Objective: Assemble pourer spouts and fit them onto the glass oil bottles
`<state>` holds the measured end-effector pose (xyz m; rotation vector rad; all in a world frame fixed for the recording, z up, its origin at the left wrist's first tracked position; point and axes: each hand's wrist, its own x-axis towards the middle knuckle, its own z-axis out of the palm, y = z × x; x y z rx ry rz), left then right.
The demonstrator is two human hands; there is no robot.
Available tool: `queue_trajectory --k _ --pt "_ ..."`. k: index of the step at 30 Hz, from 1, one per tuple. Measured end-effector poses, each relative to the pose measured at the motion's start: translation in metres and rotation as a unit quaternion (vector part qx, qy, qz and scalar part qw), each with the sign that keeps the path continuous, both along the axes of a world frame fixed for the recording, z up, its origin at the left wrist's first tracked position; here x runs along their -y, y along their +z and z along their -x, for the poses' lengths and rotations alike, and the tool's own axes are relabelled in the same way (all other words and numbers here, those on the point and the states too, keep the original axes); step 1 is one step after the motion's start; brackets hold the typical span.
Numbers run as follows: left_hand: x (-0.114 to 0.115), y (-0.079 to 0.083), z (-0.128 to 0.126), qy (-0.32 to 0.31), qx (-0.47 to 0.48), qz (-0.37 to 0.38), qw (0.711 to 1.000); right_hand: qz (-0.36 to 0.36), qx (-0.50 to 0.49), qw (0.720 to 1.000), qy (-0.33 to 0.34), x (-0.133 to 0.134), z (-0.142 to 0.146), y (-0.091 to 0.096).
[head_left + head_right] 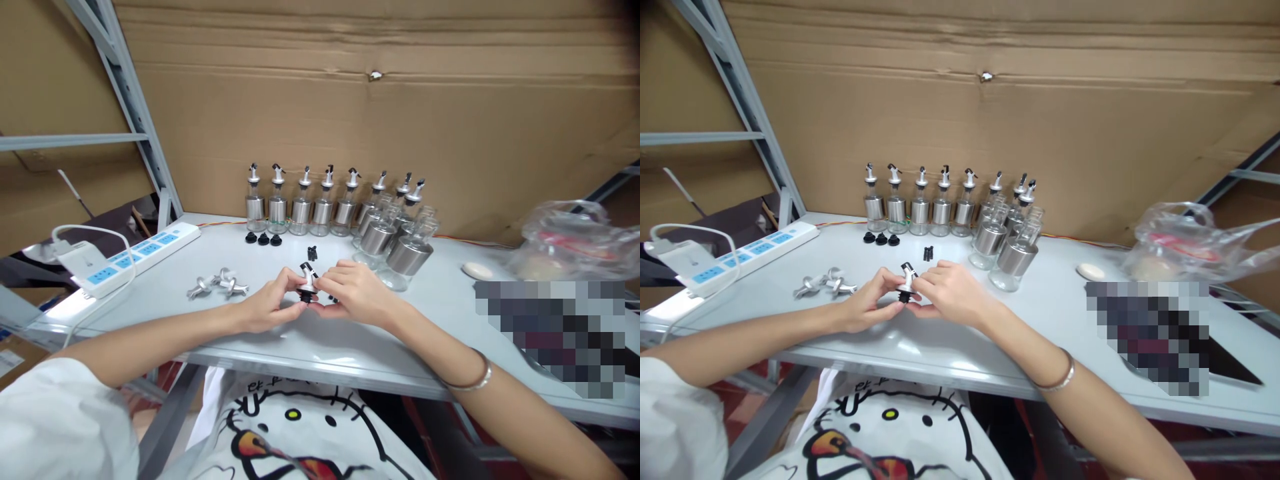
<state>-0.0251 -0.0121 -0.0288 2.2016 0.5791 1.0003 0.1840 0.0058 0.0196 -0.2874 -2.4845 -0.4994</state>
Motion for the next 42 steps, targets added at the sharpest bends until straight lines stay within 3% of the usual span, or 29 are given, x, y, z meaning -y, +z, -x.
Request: queue_trajectory --k 6,12,18,22,25,28,30,32,36,38,42 --pt "0.001 -0.004 0.0 0.01 -0.009 -0.006 1.0 -0.019 -0.041 0.999 0.017 0.002 0.002 0.0" --pt "0.001 -0.005 -0.003 0.042 -0.009 -0.064 0.997 -0.026 -0.051 0.998 0.022 0.004 0.002 0.001" --pt "-0.001 -0.006 0.001 0.044 -0.011 -0.06 0.997 -0.031 -0.052 0.998 0.012 0.003 0.001 0.0" --pt "0.001 0.002 0.001 0.037 0.01 -0.036 0.999 -0.001 -0.057 0.998 0.006 -0.001 0.003 -0.003" --pt "0.004 0.009 -0.002 0.035 0.034 -0.003 0.999 -0.007 -0.059 0.998 0.017 -0.006 -0.005 0.005" --pt "0.005 0.011 -0.005 0.047 0.066 0.039 0.996 -0.056 -0.117 0.992 -0.002 -0.012 -0.031 0.027" --pt "0.002 0.011 -0.006 0.056 0.087 0.069 0.992 -0.064 -0.252 0.962 -0.088 -0.018 -0.057 0.044" --pt "-0.001 0.01 -0.006 0.067 0.106 0.099 0.987 -0.043 -0.334 0.915 -0.222 -0.023 -0.083 0.058" --pt "-0.004 0.012 -0.005 0.086 0.119 0.122 0.982 0.108 -0.228 0.847 -0.467 -0.031 -0.115 0.071" --pt "-0.004 0.015 -0.005 0.101 0.119 0.108 0.982 0.172 -0.163 0.822 -0.518 -0.032 -0.121 0.071" --pt "-0.004 0.022 -0.003 0.134 0.143 0.078 0.977 0.222 -0.143 0.819 -0.509 -0.032 -0.123 0.071"
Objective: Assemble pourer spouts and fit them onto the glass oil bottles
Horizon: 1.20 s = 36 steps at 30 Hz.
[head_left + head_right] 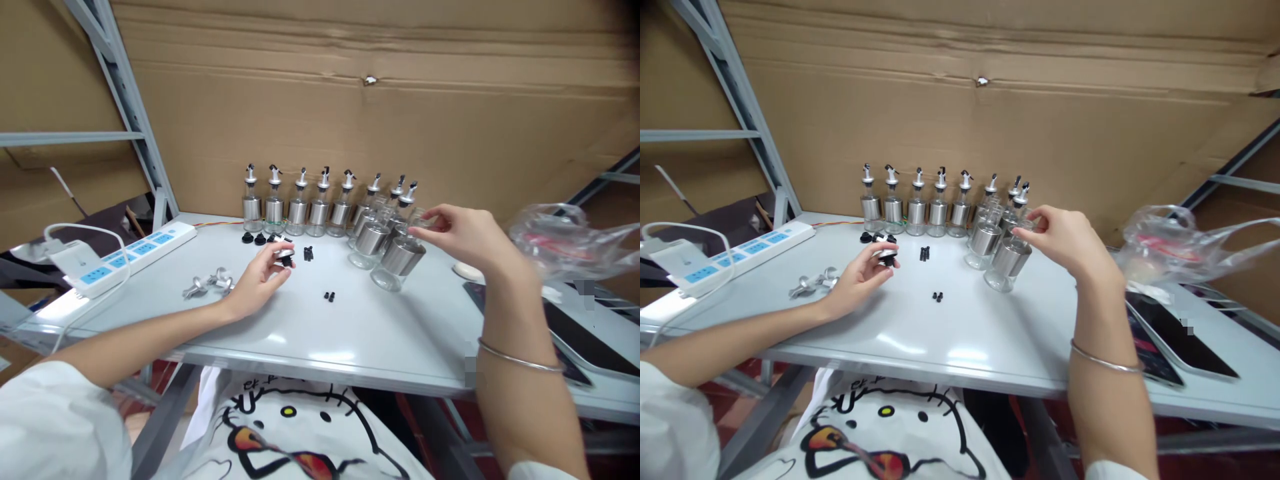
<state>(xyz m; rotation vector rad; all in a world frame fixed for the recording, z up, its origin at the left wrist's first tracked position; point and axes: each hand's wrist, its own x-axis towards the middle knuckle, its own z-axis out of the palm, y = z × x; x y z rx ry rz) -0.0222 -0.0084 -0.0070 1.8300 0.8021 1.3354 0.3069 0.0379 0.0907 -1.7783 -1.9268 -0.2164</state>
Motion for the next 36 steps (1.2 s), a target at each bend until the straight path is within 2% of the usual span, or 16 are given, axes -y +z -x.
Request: queue_trajectory --k 5,8,12,15,17,19,21,22,23,25,29,32,36 --pt "-0.008 0.007 0.007 0.014 0.011 -0.041 0.999 0.04 0.004 0.999 0.005 0.002 0.002 0.003" --pt "-0.016 0.014 0.013 0.036 0.002 -0.096 0.995 0.02 -0.015 0.999 0.036 0.009 0.001 0.005" --pt "-0.022 0.025 0.02 0.087 -0.023 -0.207 0.974 -0.095 -0.085 0.988 0.091 0.019 0.004 0.007" --pt "-0.02 0.025 0.019 0.105 -0.02 -0.204 0.973 -0.194 -0.156 0.958 0.142 0.021 0.017 0.005" --pt "-0.018 0.02 0.016 0.111 -0.03 -0.184 0.976 -0.221 -0.215 0.927 0.215 0.02 0.031 0.001" --pt "-0.016 0.015 0.014 0.11 -0.058 -0.173 0.977 -0.195 -0.289 0.877 0.33 0.019 0.049 -0.007" --pt "-0.016 0.011 0.014 0.106 -0.087 -0.174 0.975 -0.101 -0.356 0.82 0.437 0.022 0.069 -0.018" --pt "-0.016 0.01 0.014 0.105 -0.097 -0.175 0.974 -0.062 -0.371 0.8 0.467 0.024 0.078 -0.024" --pt "-0.016 0.009 0.014 0.103 -0.107 -0.174 0.973 -0.036 -0.37 0.792 0.485 0.028 0.088 -0.03" --pt "-0.017 0.007 0.015 0.097 -0.123 -0.17 0.973 0.0 -0.342 0.794 0.502 0.037 0.104 -0.041" --pt "-0.017 0.008 0.015 0.079 -0.13 -0.152 0.977 0.065 -0.326 0.78 0.53 0.052 0.123 -0.056" --pt "-0.013 0.012 0.014 0.063 -0.108 -0.155 0.98 0.083 -0.342 0.768 0.536 0.056 0.129 -0.062" --pt "-0.001 0.023 0.011 0.08 -0.078 -0.21 0.971 0.077 -0.355 0.761 0.538 0.056 0.133 -0.065"
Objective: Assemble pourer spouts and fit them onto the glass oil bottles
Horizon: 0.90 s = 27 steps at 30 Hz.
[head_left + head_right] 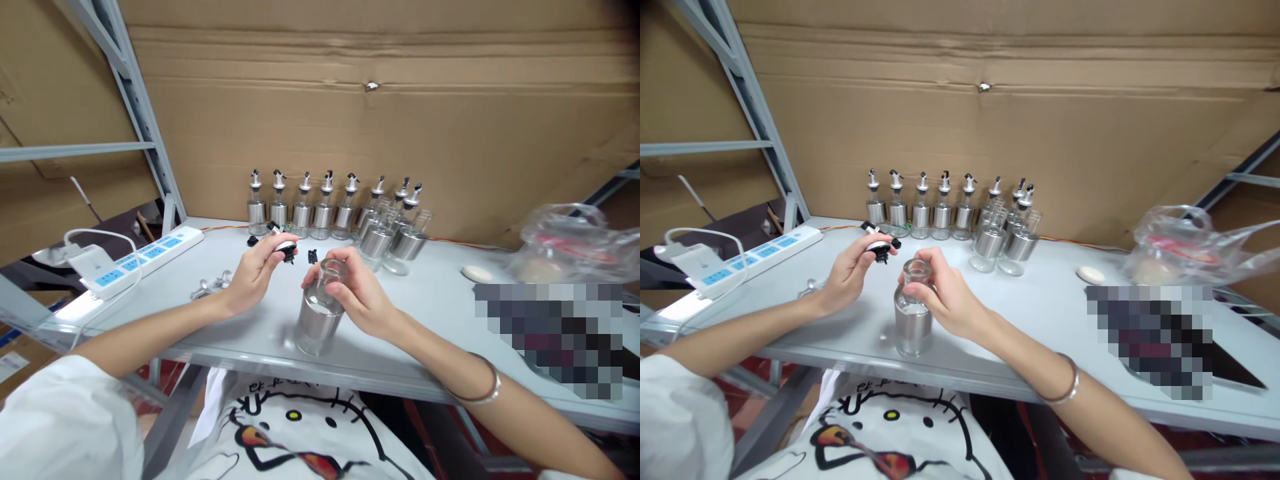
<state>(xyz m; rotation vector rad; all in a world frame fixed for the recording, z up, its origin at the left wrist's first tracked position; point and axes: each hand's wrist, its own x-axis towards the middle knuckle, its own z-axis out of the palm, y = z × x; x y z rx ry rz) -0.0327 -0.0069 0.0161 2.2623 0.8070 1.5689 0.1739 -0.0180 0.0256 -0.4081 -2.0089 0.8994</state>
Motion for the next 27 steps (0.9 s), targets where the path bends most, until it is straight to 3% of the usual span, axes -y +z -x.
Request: queue_trajectory --k 3,7,11,20,23,27 --pt "0.004 0.01 -0.007 -0.019 0.019 -0.004 1.0 -0.002 -0.012 1.0 0.007 0.0 0.0 0.0" --pt "0.0 0.025 -0.019 -0.111 0.066 -0.039 0.991 -0.019 -0.001 1.0 0.014 0.001 -0.002 0.0" --pt "-0.003 0.038 -0.028 -0.129 0.022 -0.081 0.988 -0.052 -0.002 0.998 0.017 0.002 -0.003 -0.001" --pt "-0.005 0.03 -0.034 -0.177 -0.069 -0.2 0.961 -0.107 -0.053 0.993 -0.013 0.0 -0.001 -0.006" --pt "-0.006 0.026 -0.033 -0.228 -0.105 -0.176 0.952 -0.109 -0.06 0.992 0.006 -0.001 -0.002 -0.006" --pt "-0.005 0.021 -0.037 -0.327 -0.139 -0.076 0.932 -0.123 -0.074 0.99 0.011 -0.001 -0.003 -0.003"
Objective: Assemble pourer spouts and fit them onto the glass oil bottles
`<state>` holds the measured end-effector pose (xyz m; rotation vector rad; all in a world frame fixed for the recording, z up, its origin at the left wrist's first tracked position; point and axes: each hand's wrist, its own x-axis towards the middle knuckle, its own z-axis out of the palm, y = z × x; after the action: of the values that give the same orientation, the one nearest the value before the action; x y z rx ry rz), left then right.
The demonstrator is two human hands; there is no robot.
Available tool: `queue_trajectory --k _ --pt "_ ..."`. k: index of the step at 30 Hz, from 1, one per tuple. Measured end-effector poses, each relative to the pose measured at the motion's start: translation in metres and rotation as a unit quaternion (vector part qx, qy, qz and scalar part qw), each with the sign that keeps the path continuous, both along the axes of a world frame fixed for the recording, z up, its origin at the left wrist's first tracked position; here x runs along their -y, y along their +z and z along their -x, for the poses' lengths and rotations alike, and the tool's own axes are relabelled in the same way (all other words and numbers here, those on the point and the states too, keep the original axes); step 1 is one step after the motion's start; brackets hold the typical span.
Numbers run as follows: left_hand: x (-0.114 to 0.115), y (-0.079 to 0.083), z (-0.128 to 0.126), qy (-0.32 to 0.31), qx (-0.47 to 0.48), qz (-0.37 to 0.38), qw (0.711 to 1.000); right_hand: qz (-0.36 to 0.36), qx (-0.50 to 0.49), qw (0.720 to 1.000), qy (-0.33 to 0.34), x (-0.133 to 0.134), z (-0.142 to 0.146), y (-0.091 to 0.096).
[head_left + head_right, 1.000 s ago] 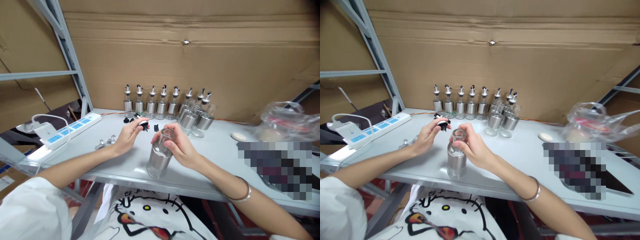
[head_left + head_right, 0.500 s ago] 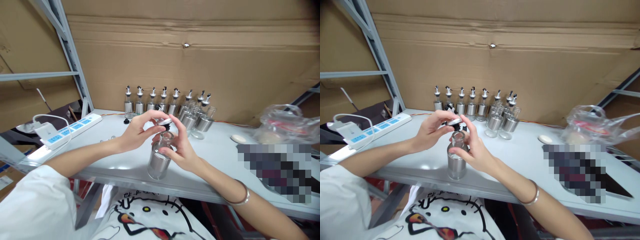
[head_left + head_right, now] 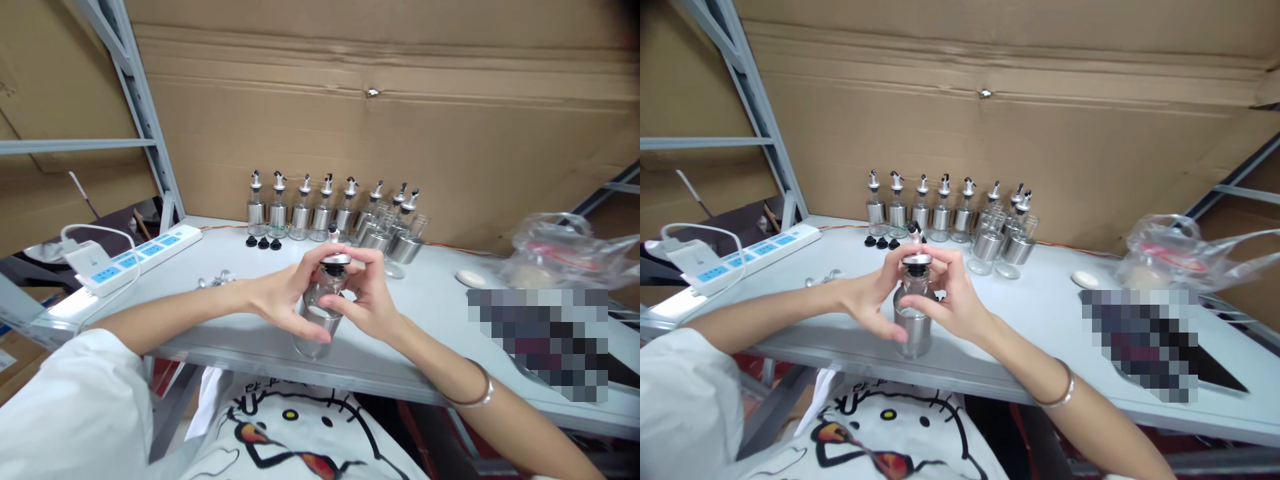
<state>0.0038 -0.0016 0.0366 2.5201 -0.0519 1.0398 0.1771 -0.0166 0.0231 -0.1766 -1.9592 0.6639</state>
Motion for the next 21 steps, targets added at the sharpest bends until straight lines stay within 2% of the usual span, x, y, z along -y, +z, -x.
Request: queue_trajectory --k 2,7,12,16,21 --pt "0.001 -0.005 -0.002 -0.005 -0.002 0.029 1.0 0.004 -0.005 1.0 0.003 0.0 0.0 0.001" --pt "0.001 -0.017 -0.005 0.047 0.012 0.068 0.997 0.006 0.0 1.0 -0.001 0.001 0.001 0.002" --pt "0.002 -0.017 -0.005 0.048 0.023 0.047 0.997 0.008 0.003 1.0 -0.018 0.001 -0.001 -0.001" --pt "0.002 -0.018 -0.006 0.068 0.062 0.001 0.996 -0.027 0.0 0.999 -0.043 -0.001 -0.001 -0.006" --pt "0.0 -0.03 -0.008 0.083 0.093 -0.034 0.992 -0.05 0.0 0.997 -0.058 -0.001 -0.001 -0.007"
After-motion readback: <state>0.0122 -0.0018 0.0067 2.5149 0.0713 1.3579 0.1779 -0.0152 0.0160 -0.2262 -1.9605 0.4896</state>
